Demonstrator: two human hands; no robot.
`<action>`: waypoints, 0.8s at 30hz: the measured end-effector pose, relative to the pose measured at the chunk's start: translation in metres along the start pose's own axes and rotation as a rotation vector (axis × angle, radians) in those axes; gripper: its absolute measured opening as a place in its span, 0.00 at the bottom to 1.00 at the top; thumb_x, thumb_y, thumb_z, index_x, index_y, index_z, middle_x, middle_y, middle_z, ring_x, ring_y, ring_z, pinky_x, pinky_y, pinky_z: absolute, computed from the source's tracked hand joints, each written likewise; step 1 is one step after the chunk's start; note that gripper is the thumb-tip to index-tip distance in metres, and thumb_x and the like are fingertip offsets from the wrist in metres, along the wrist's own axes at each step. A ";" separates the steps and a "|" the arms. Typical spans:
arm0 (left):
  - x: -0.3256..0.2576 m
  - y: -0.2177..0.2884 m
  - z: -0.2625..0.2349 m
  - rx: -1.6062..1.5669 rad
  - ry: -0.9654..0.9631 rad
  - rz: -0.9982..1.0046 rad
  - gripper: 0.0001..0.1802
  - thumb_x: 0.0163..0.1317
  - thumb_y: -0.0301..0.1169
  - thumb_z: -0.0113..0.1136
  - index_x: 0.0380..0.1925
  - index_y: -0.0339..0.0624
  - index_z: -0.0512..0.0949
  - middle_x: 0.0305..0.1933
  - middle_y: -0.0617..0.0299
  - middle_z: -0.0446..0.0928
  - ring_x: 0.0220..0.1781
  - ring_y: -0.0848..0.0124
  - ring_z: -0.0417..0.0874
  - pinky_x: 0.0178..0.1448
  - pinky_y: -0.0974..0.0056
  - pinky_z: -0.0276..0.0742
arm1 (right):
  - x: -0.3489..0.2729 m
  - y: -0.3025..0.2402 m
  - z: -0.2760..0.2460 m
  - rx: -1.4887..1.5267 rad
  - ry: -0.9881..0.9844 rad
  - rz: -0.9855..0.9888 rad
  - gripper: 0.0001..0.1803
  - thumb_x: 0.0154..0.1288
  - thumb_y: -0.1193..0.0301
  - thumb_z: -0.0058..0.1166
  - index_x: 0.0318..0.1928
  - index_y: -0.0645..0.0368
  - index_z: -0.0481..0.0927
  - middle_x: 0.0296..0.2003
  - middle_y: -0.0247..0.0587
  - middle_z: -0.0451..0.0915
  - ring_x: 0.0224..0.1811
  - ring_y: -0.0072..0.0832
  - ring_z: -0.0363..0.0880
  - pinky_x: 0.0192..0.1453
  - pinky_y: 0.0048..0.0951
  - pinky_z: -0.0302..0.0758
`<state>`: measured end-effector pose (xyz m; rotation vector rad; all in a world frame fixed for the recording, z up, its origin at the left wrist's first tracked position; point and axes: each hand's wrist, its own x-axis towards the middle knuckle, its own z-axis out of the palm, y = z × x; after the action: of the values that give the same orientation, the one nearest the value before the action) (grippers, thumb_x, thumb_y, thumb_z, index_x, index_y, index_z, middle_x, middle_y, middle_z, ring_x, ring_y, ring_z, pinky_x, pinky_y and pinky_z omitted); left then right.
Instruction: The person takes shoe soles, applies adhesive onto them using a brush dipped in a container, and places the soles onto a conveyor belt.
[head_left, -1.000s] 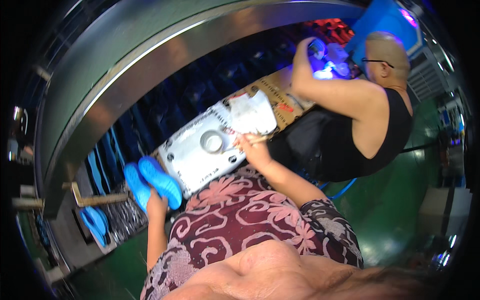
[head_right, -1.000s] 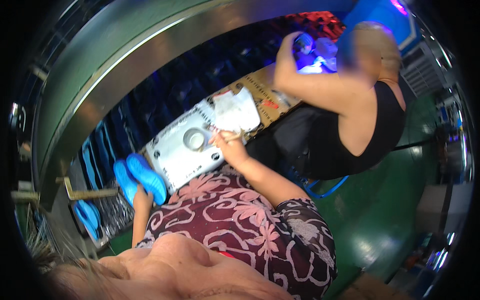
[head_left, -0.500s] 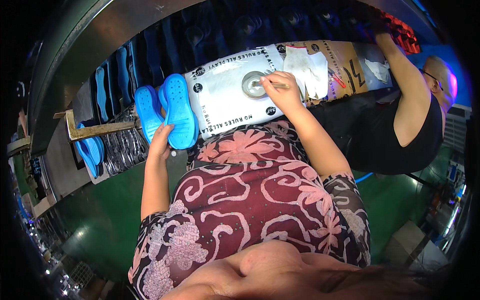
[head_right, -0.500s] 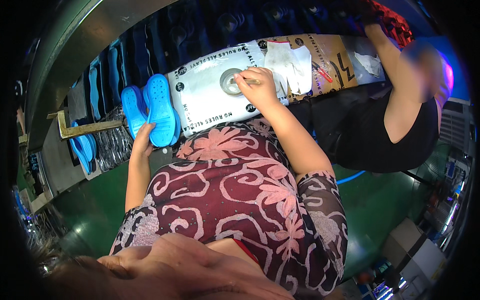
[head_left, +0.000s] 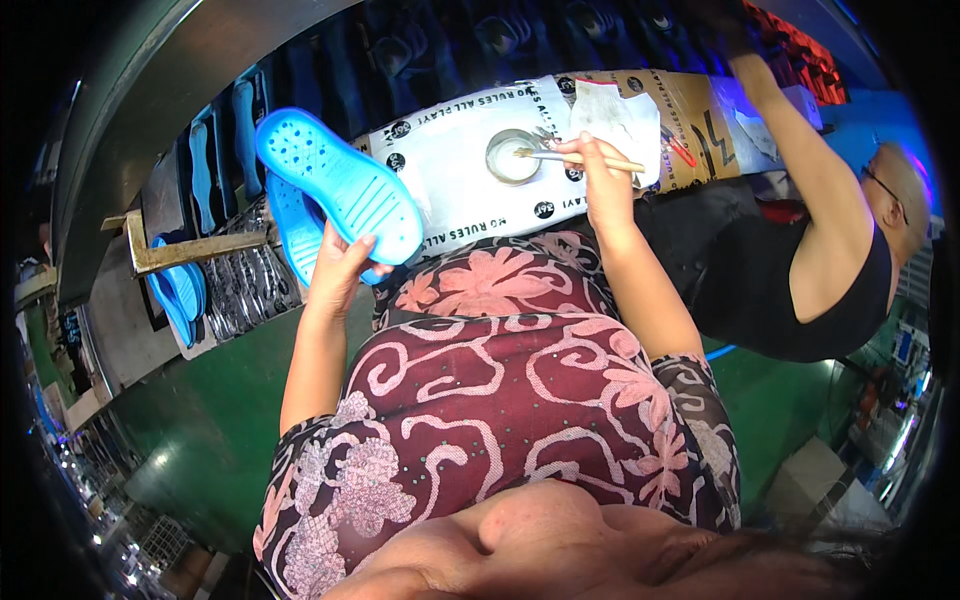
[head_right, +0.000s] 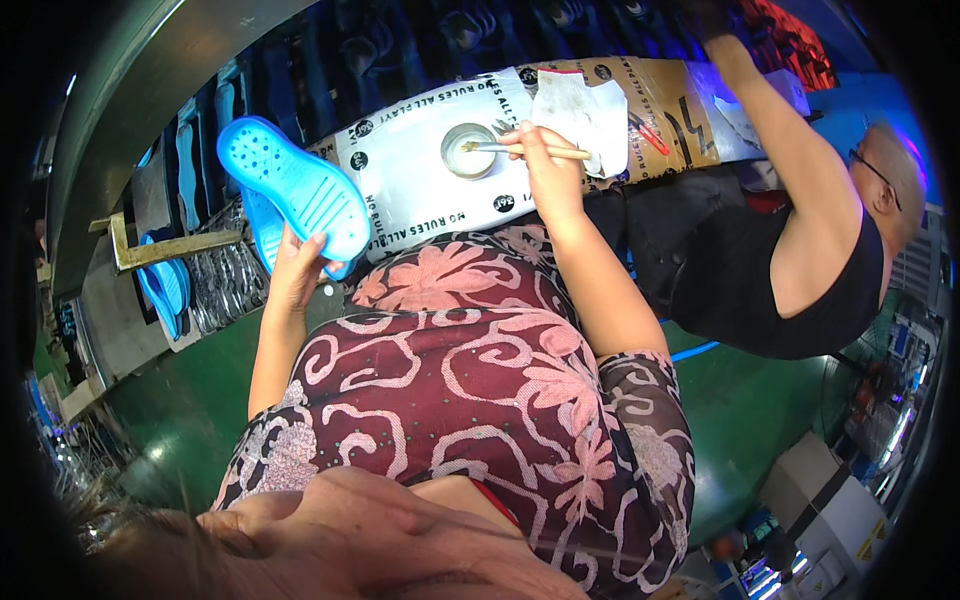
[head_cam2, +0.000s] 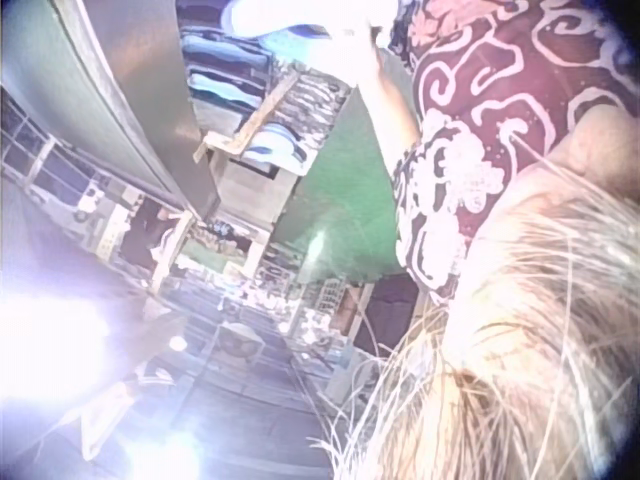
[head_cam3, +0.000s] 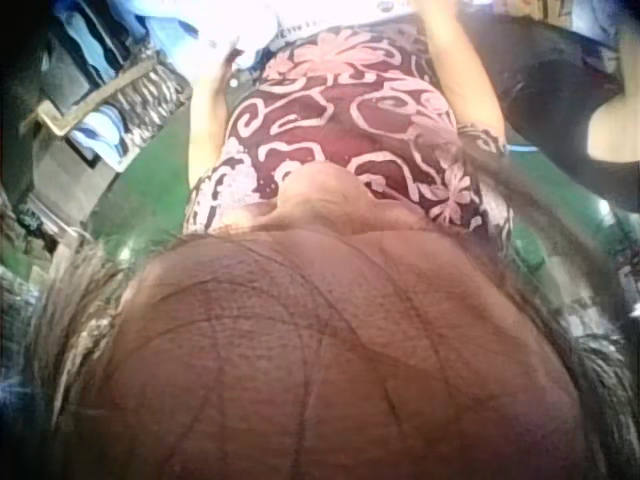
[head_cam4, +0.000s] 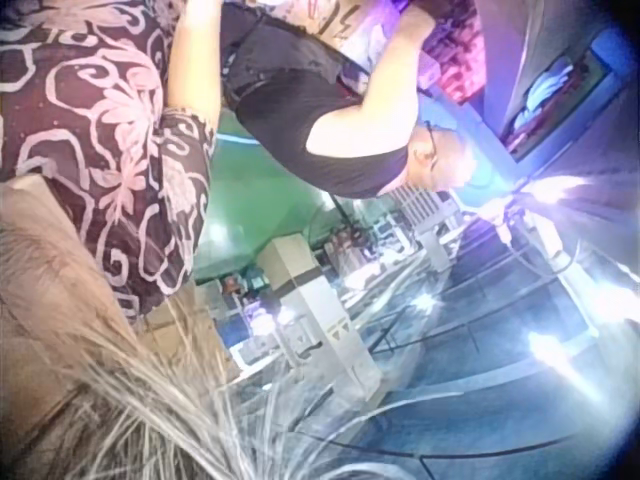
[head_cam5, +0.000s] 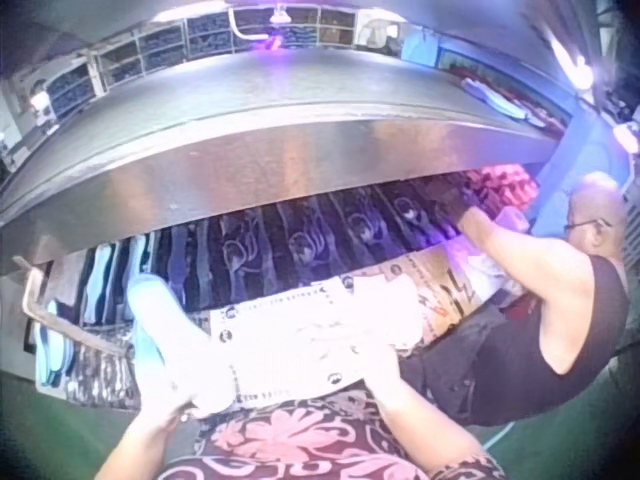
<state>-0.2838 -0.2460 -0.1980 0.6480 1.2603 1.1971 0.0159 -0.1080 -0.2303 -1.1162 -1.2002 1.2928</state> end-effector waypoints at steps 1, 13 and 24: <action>0.002 0.001 0.010 0.097 0.042 0.078 0.30 0.56 0.29 0.55 0.57 0.39 0.57 0.42 0.53 0.74 0.29 0.70 0.79 0.23 0.72 0.74 | -0.003 -0.002 -0.002 0.059 0.011 0.006 0.18 0.67 0.64 0.44 0.30 0.67 0.78 0.28 0.41 0.79 0.28 0.23 0.73 0.39 0.23 0.69; 0.015 0.019 0.070 0.420 0.156 0.582 0.27 0.52 0.27 0.57 0.52 0.30 0.62 0.44 0.52 0.75 0.44 0.68 0.78 0.50 0.65 0.72 | -0.039 -0.070 0.039 -0.239 -0.340 -0.503 0.18 0.66 0.67 0.42 0.25 0.64 0.79 0.21 0.39 0.77 0.27 0.27 0.74 0.51 0.33 0.65; 0.019 0.012 0.057 0.746 0.152 0.860 0.21 0.44 0.23 0.61 0.42 0.37 0.71 0.30 0.54 0.78 0.30 0.66 0.80 0.36 0.65 0.74 | -0.034 -0.070 0.042 -0.447 -0.368 -0.616 0.14 0.62 0.72 0.45 0.21 0.60 0.79 0.20 0.36 0.78 0.24 0.29 0.73 0.49 0.35 0.65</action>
<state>-0.2368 -0.2117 -0.1797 1.8049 1.6263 1.4489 -0.0182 -0.1451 -0.1574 -0.7144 -1.9899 0.7795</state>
